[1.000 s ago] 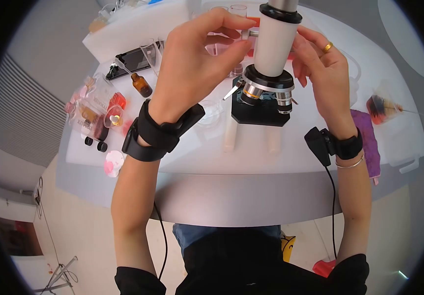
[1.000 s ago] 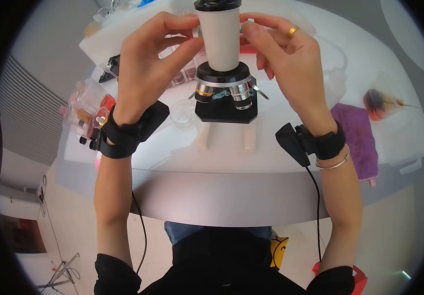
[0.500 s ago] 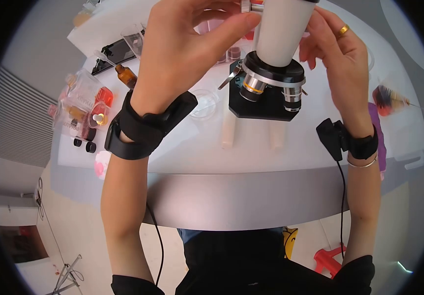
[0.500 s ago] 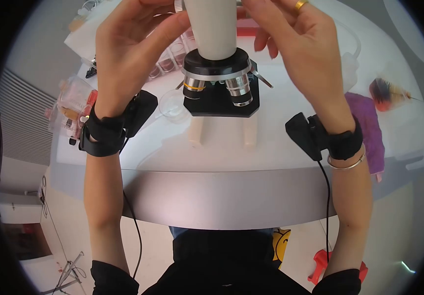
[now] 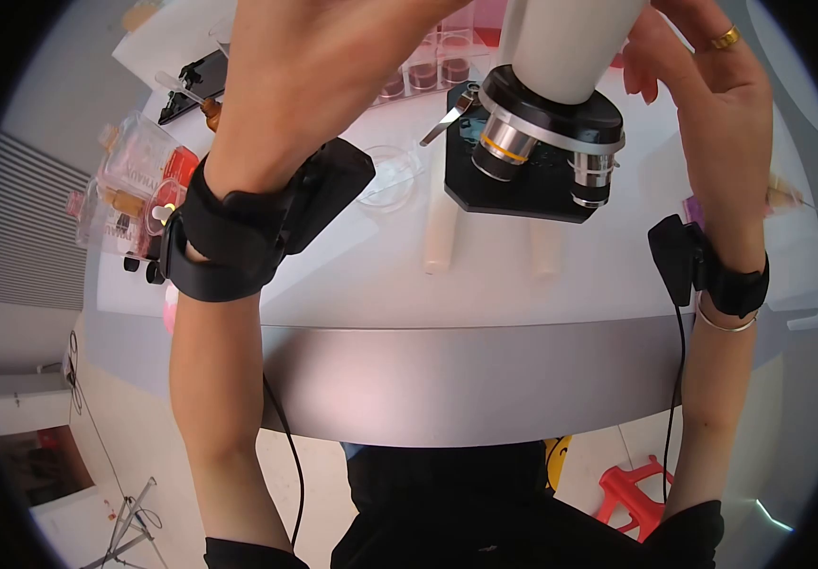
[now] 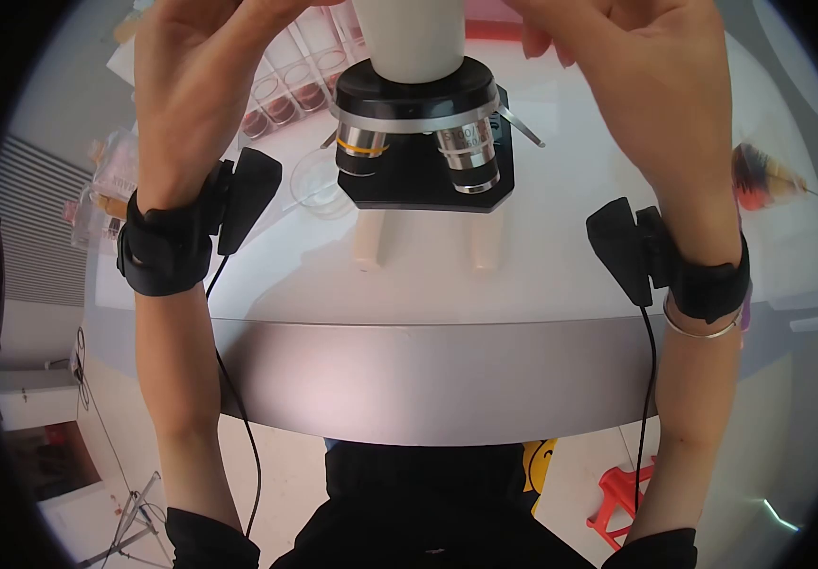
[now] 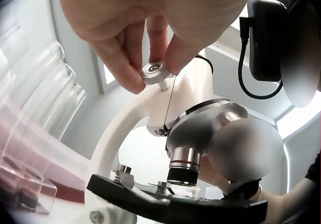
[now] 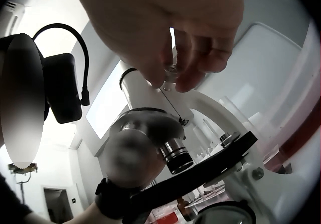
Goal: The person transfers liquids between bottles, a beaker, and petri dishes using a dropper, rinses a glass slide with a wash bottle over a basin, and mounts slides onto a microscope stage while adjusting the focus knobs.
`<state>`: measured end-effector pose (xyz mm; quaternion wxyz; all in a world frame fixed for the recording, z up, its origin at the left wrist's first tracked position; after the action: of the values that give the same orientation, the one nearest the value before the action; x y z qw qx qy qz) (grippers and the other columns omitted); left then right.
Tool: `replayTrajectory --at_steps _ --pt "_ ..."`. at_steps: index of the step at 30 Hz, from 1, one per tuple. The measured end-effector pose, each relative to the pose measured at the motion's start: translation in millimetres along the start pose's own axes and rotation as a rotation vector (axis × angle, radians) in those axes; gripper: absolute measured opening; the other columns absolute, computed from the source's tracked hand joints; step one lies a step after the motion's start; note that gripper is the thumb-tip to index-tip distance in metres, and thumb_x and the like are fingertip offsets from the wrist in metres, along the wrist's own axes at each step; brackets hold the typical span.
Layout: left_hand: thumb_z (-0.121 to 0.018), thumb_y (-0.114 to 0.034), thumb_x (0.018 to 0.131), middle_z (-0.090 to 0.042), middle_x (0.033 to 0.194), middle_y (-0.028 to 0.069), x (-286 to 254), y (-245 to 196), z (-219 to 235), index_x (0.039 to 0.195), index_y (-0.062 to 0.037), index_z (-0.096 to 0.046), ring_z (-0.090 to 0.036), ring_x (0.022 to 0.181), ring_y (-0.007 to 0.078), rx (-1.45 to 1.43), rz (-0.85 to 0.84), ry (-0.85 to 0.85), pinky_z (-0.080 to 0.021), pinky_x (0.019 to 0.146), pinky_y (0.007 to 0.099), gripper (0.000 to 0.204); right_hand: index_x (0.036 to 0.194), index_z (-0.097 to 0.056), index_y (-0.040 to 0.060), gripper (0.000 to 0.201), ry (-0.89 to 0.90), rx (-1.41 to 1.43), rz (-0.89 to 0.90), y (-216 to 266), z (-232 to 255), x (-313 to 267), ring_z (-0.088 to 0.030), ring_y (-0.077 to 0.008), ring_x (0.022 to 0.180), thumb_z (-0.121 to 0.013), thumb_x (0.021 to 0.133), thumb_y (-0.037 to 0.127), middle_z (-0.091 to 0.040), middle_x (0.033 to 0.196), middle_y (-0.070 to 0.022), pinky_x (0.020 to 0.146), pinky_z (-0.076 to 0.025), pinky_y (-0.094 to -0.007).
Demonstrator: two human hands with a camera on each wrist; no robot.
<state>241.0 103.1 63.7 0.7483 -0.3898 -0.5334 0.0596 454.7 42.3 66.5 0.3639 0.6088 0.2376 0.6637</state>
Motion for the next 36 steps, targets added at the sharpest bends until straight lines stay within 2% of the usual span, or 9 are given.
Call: replayTrajectory --at_steps 1,3,7,9,13,15,16,18,36 --pt "-0.066 -0.008 0.095 -0.069 0.106 0.0143 -2.0 -14.9 -7.1 0.119 0.0062 -0.06 -0.065 0.097 0.0144 0.117 0.065 -0.033 -0.052 0.087 0.0266 0.028 0.124 -0.059 -0.0041 0.035 -0.01 0.003 0.016 0.2 -1.9 0.8 -0.06 -0.0085 0.066 -0.067 0.092 0.007 -0.069 0.11 -0.0137 0.055 -0.045 -0.0195" --pt "-0.066 -0.007 0.095 -0.069 0.106 0.014 1.1 -3.1 -0.7 0.118 0.0064 -0.06 -0.065 0.097 0.0146 0.029 0.025 0.006 -0.052 0.088 0.0268 0.028 0.122 -0.059 -0.0052 0.033 -0.027 -0.152 0.067 9.1 -7.7 -5.0 -0.06 -0.0076 0.067 -0.066 0.092 0.005 -0.067 0.114 -0.0147 0.054 -0.045 -0.0195" --pt "-0.066 -0.006 0.094 -0.069 0.105 0.0138 0.9 -11.5 -4.9 0.118 0.0066 -0.06 -0.066 0.097 0.0152 0.082 0.04 -0.03 -0.052 0.088 0.0269 0.027 0.121 -0.057 -0.0064 0.031 0.051 -0.097 0.181 5.5 -10.8 -1.9 -0.06 -0.007 0.067 -0.065 0.092 0.004 -0.066 0.113 -0.0155 0.051 -0.044 -0.0182" --pt "-0.067 -0.004 0.093 -0.069 0.105 0.0139 4.4 6.9 1.1 0.116 0.0064 -0.061 -0.066 0.098 0.0159 0.003 -0.161 0.019 -0.052 0.09 0.0275 0.026 0.12 -0.056 -0.0075 0.031 -0.08 -0.198 0.103 9.4 -15.8 -5.0 -0.06 -0.0063 0.066 -0.064 0.092 0.002 -0.066 0.115 -0.0164 0.048 -0.043 -0.0169" --pt "-0.069 -0.002 0.09 -0.069 0.105 0.0136 -0.5 5.1 -3.8 0.113 0.0063 -0.063 -0.067 0.097 0.0163 0.176 -0.177 -0.006 -0.053 0.089 0.0284 0.025 0.121 -0.055 -0.0073 0.031 -0.094 -0.256 0.175 -1.6 -11.8 -10.9 -0.061 -0.0067 0.065 -0.063 0.092 0.001 -0.065 0.117 -0.0169 0.047 -0.042 -0.0167" --pt "-0.07 0.002 0.087 -0.069 0.105 0.0121 -4.5 14.9 1.1 0.114 0.0063 -0.063 -0.066 0.098 0.0163 0.171 -0.271 0.025 -0.054 0.089 0.0288 0.028 0.12 -0.055 -0.0071 0.03 -0.118 -0.12 0.159 -8.2 -12.7 -15.5 -0.061 -0.0071 0.064 -0.063 0.091 -0.001 -0.064 0.118 -0.0179 0.046 -0.041 -0.0165" --pt "-0.063 -0.006 0.094 -0.07 0.09 0.0135 -8.6 -2.9 -16.3 0.104 0.0063 -0.063 -0.069 0.086 0.0183 0.259 -0.28 -0.127 -0.055 0.077 0.0283 0.016 0.12 -0.055 -0.0071 0.03 -0.115 -0.12 0.151 -6.8 -17.7 -14.7 -0.061 -0.0071 0.064 -0.063 0.091 -0.001 -0.064 0.118 -0.0179 0.046 -0.041 -0.0165" --pt "-0.063 -0.006 0.094 -0.07 0.09 0.0136 -15.4 3.0 -11.2 0.104 0.0063 -0.063 -0.069 0.086 0.0183 0.266 -0.269 -0.13 -0.055 0.076 0.0283 0.016 0.112 -0.06 -0.0061 0.021 -0.144 -0.379 0.342 6.4 -31.0 -9.6 -0.061 -0.0079 0.062 -0.057 0.097 0.008 -0.068 0.108 -0.0148 0.047 -0.043 -0.0185" --pt "-0.061 -0.008 0.095 -0.069 0.087 0.0146 -35.2 27.1 -16.8 0.101 0.0061 -0.062 -0.068 0.083 0.0197 0.336 -0.172 -0.114 -0.054 0.074 0.0292 0.015 0.111 -0.061 -0.0058 0.021 -0.114 -0.441 0.286 -24.9 6.8 -24.4 -0.061 -0.0081 0.061 -0.056 0.097 0.009 -0.069 0.105 -0.014 0.047 -0.043 -0.0189"
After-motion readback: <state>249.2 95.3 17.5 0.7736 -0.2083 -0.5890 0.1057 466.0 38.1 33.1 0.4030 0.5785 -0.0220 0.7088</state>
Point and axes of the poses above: each hand's wrist, its own x-axis towards the middle knuckle, its own z-axis out of the back of the hand, y = z × x, the point moved 3 cm from there along x, towards the middle knuckle
